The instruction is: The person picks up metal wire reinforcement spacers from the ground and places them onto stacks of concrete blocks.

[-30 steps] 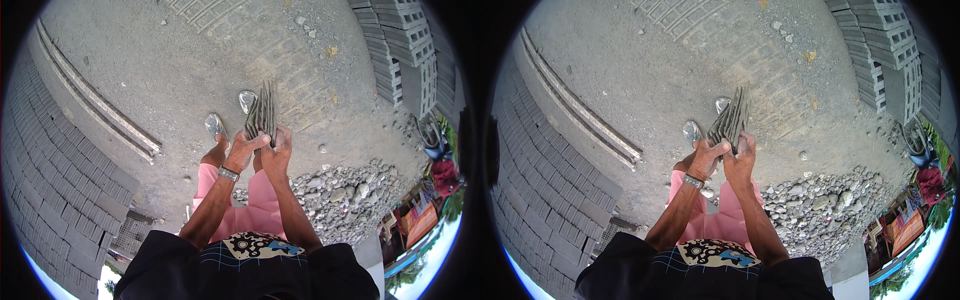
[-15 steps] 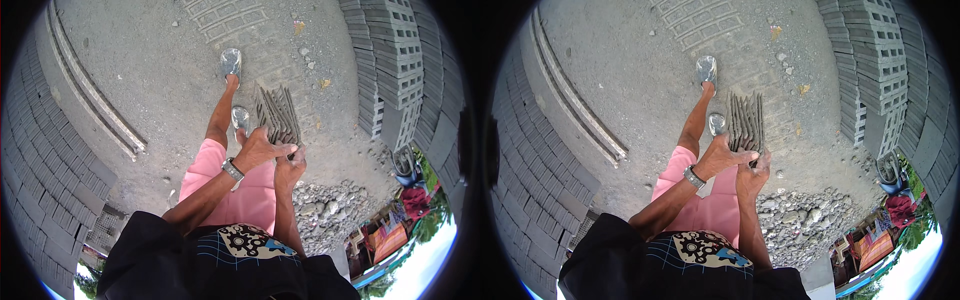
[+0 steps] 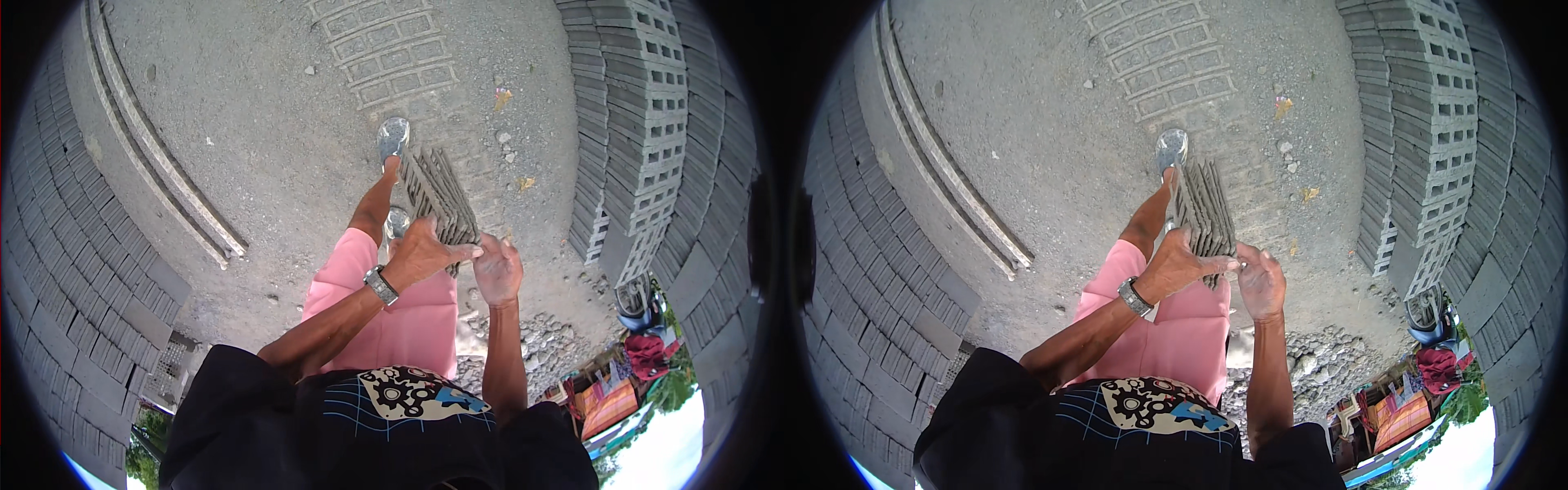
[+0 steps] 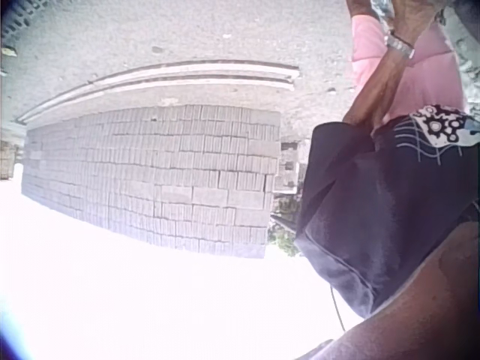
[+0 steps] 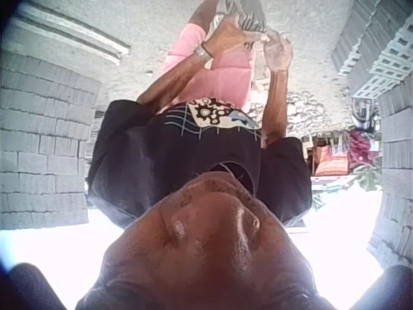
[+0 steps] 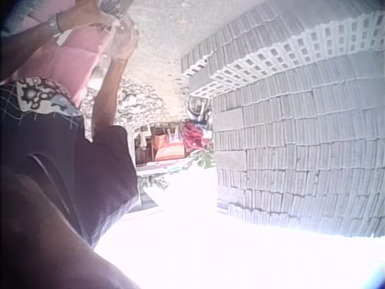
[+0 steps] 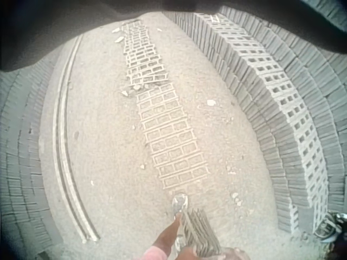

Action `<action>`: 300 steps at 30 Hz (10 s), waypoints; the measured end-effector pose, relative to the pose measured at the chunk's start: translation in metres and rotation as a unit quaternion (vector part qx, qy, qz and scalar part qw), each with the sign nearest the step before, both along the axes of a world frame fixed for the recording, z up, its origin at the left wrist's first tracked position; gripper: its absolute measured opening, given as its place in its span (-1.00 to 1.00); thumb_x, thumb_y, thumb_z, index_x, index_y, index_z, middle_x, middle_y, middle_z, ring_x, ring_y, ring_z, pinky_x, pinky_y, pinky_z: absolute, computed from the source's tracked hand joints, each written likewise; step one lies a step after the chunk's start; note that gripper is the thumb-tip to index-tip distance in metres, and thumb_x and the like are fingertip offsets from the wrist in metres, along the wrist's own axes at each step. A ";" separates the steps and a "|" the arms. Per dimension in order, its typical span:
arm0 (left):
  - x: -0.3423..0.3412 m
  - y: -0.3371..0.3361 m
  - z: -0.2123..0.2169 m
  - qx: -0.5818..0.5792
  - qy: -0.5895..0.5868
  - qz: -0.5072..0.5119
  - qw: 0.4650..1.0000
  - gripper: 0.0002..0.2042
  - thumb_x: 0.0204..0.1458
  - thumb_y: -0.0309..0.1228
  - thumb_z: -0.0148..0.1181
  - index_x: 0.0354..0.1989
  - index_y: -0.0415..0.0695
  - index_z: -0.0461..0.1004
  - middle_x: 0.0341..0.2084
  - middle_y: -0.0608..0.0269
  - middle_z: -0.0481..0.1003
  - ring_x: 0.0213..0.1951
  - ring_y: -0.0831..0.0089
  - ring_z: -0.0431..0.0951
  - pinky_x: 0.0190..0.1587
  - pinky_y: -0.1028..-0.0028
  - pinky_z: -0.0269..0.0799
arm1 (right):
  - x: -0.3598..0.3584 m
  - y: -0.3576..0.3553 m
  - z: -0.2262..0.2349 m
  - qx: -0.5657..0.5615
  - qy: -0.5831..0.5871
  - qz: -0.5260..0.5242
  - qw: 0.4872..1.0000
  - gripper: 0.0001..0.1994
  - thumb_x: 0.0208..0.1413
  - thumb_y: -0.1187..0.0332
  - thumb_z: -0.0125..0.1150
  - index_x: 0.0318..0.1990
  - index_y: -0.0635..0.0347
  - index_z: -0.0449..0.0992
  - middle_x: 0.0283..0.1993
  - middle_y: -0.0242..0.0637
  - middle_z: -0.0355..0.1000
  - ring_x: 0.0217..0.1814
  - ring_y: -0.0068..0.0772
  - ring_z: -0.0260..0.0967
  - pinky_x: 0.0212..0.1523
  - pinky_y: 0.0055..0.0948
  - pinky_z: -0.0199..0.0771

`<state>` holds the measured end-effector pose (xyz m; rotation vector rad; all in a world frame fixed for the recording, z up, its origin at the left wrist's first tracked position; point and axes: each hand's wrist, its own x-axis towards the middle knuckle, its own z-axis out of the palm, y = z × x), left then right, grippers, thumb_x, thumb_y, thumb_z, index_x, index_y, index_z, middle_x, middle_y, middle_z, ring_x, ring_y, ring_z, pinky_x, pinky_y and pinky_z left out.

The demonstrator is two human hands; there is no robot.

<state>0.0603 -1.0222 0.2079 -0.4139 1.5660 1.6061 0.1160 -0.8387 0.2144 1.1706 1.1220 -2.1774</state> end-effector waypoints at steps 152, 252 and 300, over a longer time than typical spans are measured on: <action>-0.082 -0.153 -0.294 0.059 -0.196 0.754 0.624 -0.56 0.22 -0.20 0.11 0.09 -0.32 0.38 -0.10 -0.01 0.53 -0.14 0.36 0.57 -0.07 0.45 0.45 | -0.333 -0.359 -0.569 0.587 0.102 0.426 0.681 -0.62 -0.25 0.20 0.49 -0.55 0.42 0.54 -0.33 0.11 0.55 -0.24 0.08 0.54 -0.17 -0.12 0.51; -0.382 -0.451 -0.270 0.171 -0.121 0.212 0.955 -0.90 0.12 -0.60 0.19 -0.39 -0.27 0.39 -0.24 0.14 0.53 -0.08 0.37 0.59 -0.13 0.55 0.45 | -0.453 -0.399 -0.576 0.634 0.016 0.509 0.582 -0.68 -0.13 0.14 0.32 -0.28 0.17 0.59 -0.27 0.01 0.53 -0.09 0.03 0.48 -0.06 -0.15 0.48; -0.410 -0.479 -0.253 0.188 -0.069 0.373 0.906 -0.58 0.10 -0.33 0.27 0.04 -0.36 0.40 -0.09 -0.07 0.53 -0.01 0.24 0.55 0.16 0.22 0.36 | -0.501 -0.510 -0.217 0.343 0.118 0.504 0.784 -0.68 -0.01 0.38 0.38 -0.13 0.31 0.46 -0.23 -0.28 0.37 -0.40 -0.54 0.35 -0.32 -0.50 0.33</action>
